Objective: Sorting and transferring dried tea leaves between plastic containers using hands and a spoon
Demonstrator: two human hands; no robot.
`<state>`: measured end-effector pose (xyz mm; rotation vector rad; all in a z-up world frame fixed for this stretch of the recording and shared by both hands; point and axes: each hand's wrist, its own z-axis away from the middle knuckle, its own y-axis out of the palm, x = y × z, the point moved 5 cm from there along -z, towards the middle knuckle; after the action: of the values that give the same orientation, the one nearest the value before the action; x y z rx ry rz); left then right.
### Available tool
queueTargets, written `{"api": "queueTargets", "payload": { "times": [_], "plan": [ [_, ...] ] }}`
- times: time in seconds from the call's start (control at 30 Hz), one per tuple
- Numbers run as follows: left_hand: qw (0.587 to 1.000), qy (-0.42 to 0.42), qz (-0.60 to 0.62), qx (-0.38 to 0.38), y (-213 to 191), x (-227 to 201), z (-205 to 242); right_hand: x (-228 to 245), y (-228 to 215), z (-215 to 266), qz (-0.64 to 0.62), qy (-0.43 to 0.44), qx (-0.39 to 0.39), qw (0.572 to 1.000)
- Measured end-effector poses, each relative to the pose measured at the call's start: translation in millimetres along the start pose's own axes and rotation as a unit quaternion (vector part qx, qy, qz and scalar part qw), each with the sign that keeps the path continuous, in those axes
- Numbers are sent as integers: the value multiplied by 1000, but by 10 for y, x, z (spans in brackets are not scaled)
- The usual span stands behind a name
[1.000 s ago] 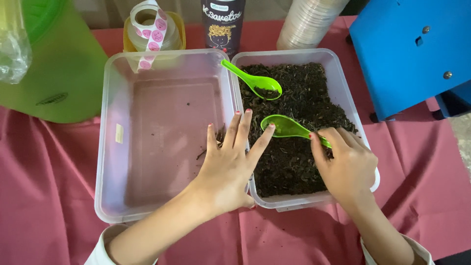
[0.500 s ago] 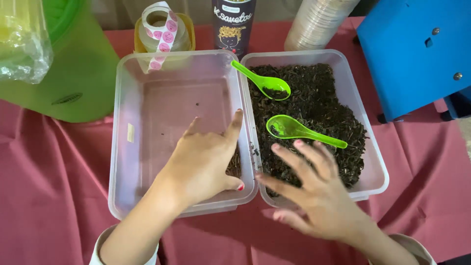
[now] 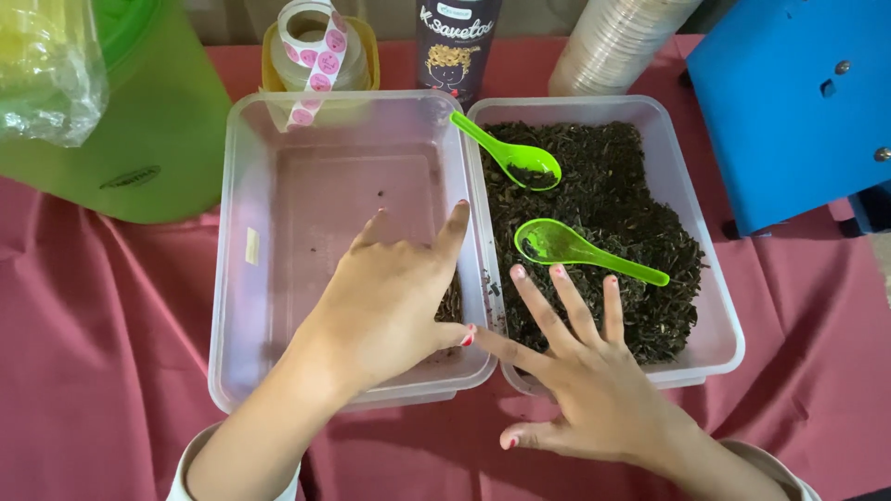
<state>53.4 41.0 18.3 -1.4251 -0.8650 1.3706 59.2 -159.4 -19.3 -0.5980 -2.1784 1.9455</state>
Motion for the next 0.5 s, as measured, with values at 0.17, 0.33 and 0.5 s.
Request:
{"api": "queueTargets", "payload": {
  "times": [0.17, 0.33, 0.5],
  "plan": [
    [1000, 14, 13, -15, 4, 18, 13, -93, 42, -149, -17, 18, 8, 1000],
    [999, 0, 36, 8, -91, -15, 26, -212, 14, -237, -5, 91, -2, 996],
    [999, -17, 34, 12, -117, 8, 4, -229, -133, -162, 8, 184, -77, 980]
  ]
}}
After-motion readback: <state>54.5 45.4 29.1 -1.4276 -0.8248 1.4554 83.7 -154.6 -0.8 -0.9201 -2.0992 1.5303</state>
